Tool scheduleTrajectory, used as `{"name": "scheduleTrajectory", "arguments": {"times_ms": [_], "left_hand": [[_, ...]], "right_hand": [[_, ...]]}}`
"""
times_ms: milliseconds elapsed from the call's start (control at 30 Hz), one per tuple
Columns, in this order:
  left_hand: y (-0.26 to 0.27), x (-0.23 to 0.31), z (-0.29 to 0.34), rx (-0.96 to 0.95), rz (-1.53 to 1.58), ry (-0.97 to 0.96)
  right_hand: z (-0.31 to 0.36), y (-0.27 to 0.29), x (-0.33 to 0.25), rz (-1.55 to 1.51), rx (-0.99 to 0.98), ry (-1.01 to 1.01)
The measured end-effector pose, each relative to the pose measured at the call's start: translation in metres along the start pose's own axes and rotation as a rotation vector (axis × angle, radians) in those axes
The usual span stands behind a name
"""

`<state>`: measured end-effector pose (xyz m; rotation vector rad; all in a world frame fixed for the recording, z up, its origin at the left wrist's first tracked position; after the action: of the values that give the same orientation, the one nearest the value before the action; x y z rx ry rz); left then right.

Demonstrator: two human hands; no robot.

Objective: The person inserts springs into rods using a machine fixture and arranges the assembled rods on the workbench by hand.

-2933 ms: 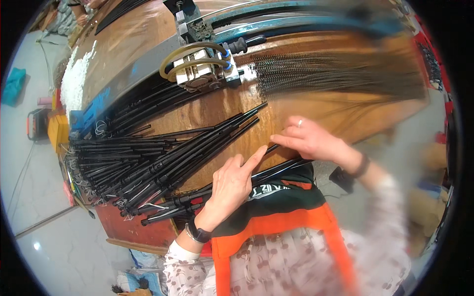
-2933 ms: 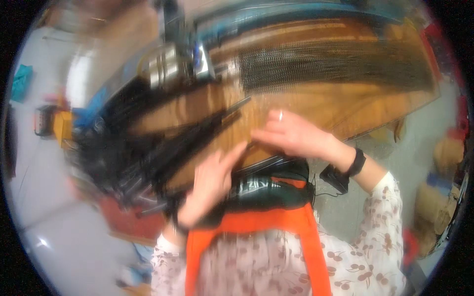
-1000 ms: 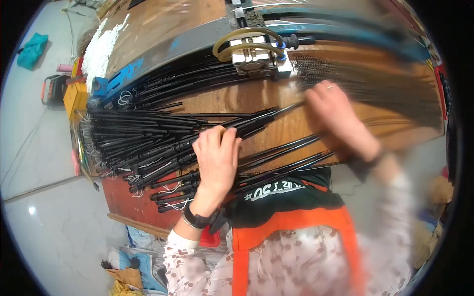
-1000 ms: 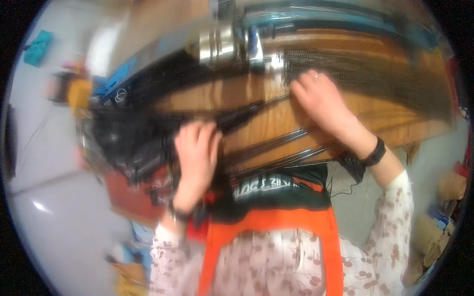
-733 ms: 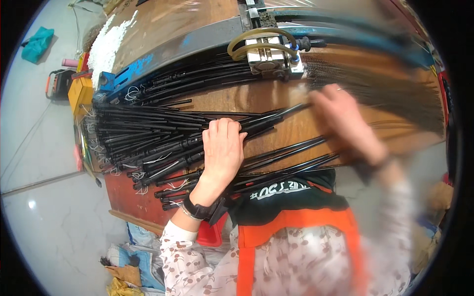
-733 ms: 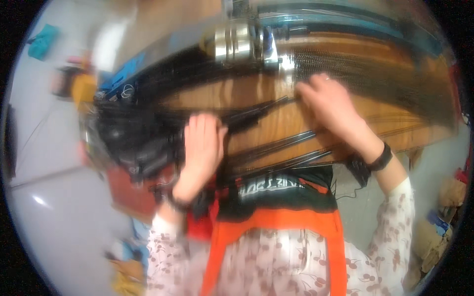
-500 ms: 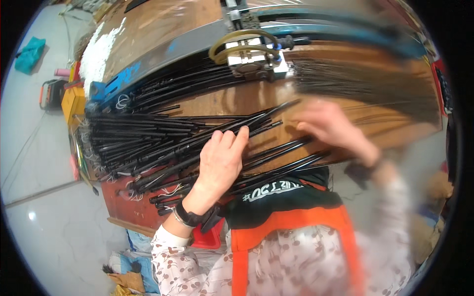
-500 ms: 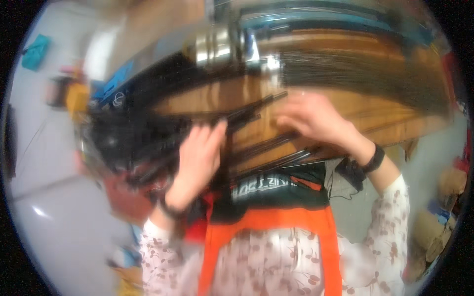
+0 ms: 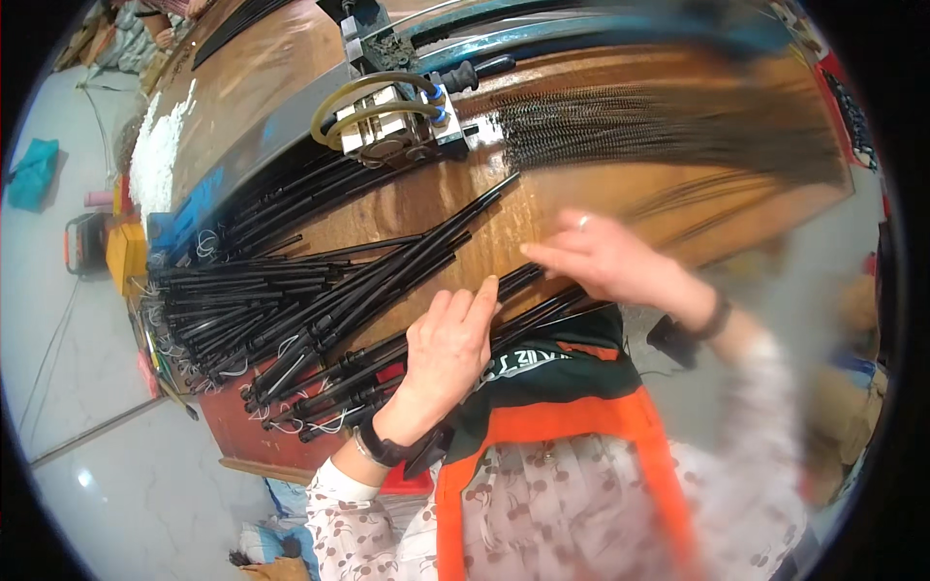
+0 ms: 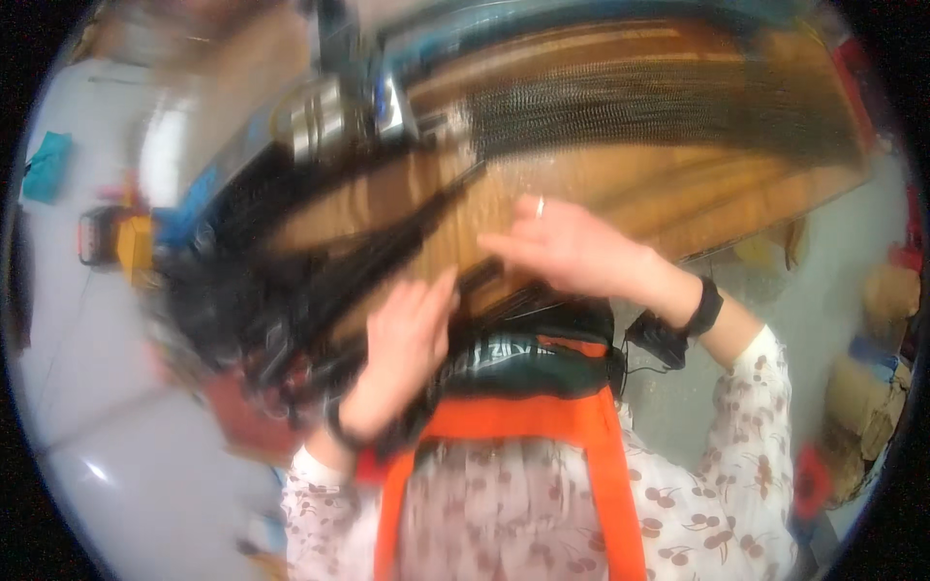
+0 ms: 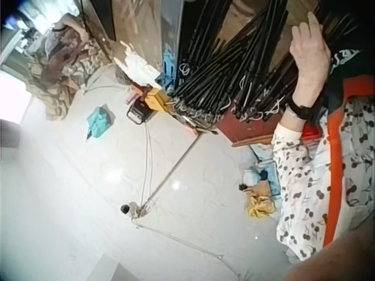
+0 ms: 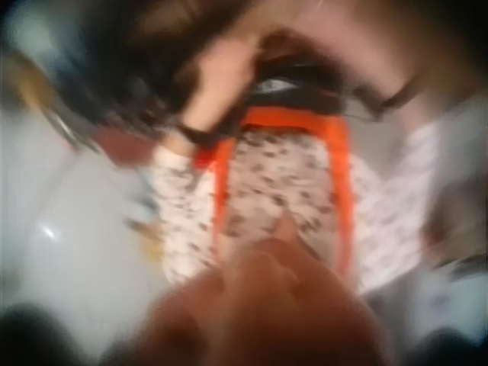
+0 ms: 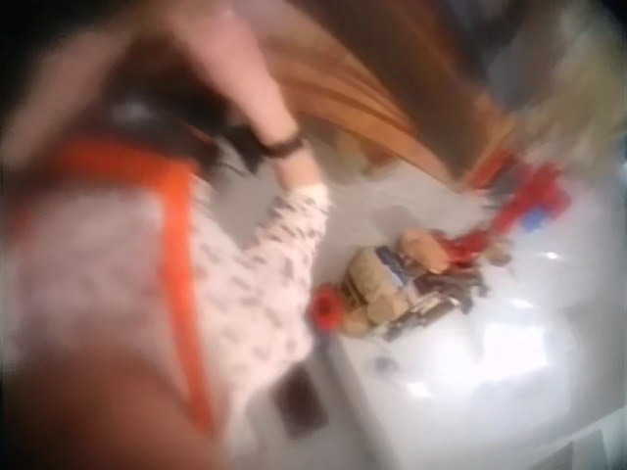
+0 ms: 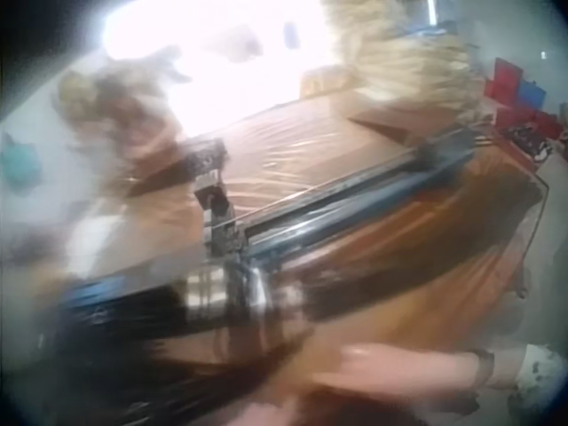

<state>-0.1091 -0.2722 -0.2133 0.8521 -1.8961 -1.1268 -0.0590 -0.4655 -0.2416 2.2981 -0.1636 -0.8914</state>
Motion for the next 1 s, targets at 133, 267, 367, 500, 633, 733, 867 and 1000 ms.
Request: {"name": "scheduleTrajectory", "arguments": {"times_ms": [133,267,367,500,633,733,867,1000], "left_hand": [[-0.015,0.010,-0.003,-0.050,-0.045,-0.033],[-0.016,0.011,0.006,-0.103,-0.066,0.019],[-0.021,0.010,0.011,-0.103,-0.140,-0.031],[-0.032,0.001,0.015,-0.243,0.009,-0.030],[-0.026,-0.002,0.015,-0.197,0.061,-0.040],[-0.029,-0.005,0.019,-0.172,0.095,-0.022],[-0.009,-0.015,0.019,0.200,0.163,-0.070],[0.000,-0.040,-0.007,0.253,-0.199,-0.044]], "right_hand": [[0.005,0.001,-0.010,0.125,-0.024,0.156],[0.005,0.048,0.005,0.309,-0.223,-0.111],[0.011,0.040,-0.004,0.327,-0.284,-0.066],[0.005,0.024,-0.012,0.273,-0.309,-0.001],[0.012,0.019,-0.016,0.327,-0.295,0.018],[0.007,0.016,-0.017,0.321,-0.281,0.006],[-0.001,0.026,-0.001,0.175,-0.259,-0.146],[-0.017,0.028,0.051,0.576,0.091,-0.063]]}}
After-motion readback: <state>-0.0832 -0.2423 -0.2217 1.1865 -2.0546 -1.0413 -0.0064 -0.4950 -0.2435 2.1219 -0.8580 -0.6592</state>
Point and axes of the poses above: each hand's wrist, its own z-axis away from the middle knuckle, its own y-axis out of the back of the hand, x = y × z, the point moved 5 cm from there along -z, towards the middle knuckle, and after that the axes turned 15 degrees about x, right-handed, at the moved point
